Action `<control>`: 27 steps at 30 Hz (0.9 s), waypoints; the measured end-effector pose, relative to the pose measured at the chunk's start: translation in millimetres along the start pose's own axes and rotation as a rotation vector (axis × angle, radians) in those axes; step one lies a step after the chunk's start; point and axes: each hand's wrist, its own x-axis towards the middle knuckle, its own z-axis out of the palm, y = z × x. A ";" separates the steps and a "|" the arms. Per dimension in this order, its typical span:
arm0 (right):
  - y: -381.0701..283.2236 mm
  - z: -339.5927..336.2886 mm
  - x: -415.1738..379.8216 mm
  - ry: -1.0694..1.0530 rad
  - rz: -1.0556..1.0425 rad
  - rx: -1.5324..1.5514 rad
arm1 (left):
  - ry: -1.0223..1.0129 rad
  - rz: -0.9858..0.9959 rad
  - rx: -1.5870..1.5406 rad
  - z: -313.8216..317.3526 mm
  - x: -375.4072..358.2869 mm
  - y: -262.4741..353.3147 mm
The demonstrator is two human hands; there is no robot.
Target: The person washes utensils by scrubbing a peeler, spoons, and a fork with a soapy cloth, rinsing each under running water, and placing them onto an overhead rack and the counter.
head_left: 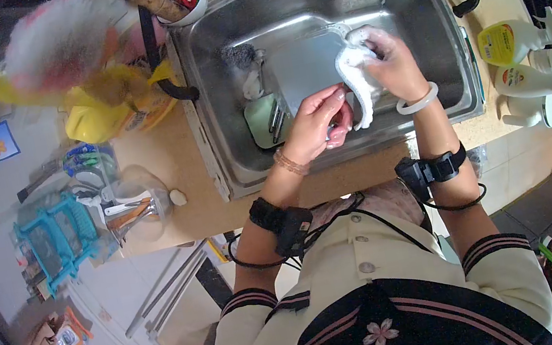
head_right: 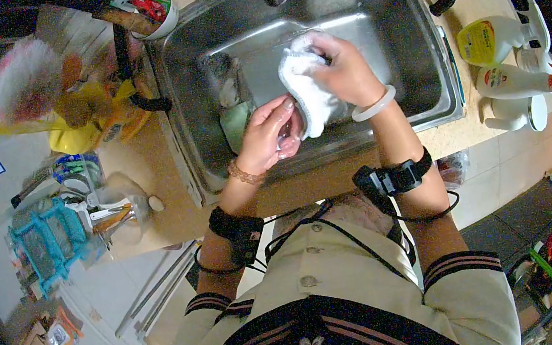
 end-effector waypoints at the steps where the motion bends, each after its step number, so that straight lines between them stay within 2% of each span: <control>1: 2.3 3.7 -1.2 0.012 0.023 0.008 | -0.007 -0.012 -0.011 1.3 -0.9 -1.1; 2: 9.7 5.1 -2.7 -0.022 0.039 -0.054 | 0.053 -0.012 0.019 5.3 -2.1 -1.4; 6: -0.3 16.2 -6.5 -0.102 0.022 0.210 | 0.136 0.022 -0.056 1.0 -2.7 -10.3; 8: 33.9 20.5 -9.3 0.011 0.022 -0.109 | 0.170 0.036 -0.022 2.8 -4.7 -11.5; 10: 28.7 20.8 -11.8 0.090 0.019 -0.286 | 0.195 0.020 0.096 4.6 -5.1 -9.0; 13: 20.4 24.3 -14.7 0.226 -0.005 -0.259 | 0.159 0.036 0.130 10.6 -10.0 0.3; 14: 35.8 28.1 -16.2 0.198 -0.030 -0.200 | 0.185 0.004 0.117 6.4 -8.7 1.8; 17: 34.1 32.1 -15.2 0.265 0.064 -0.076 | 0.255 -0.032 0.194 14.9 -10.2 2.0; 18: 23.5 34.4 -14.9 0.367 0.109 -0.135 | 0.222 -0.033 0.170 16.3 -9.3 -2.2; 21: 19.8 29.6 -10.2 0.490 0.087 -0.047 | 0.135 0.011 0.121 18.6 -11.8 -2.2; 25: -0.1 -1.8 -8.3 0.457 -0.081 -0.003 | 0.201 0.111 0.067 25.9 -22.0 3.1; 27: 2.4 -27.5 -1.6 0.366 -0.414 -0.054 | 0.193 0.181 0.170 25.4 -23.2 6.9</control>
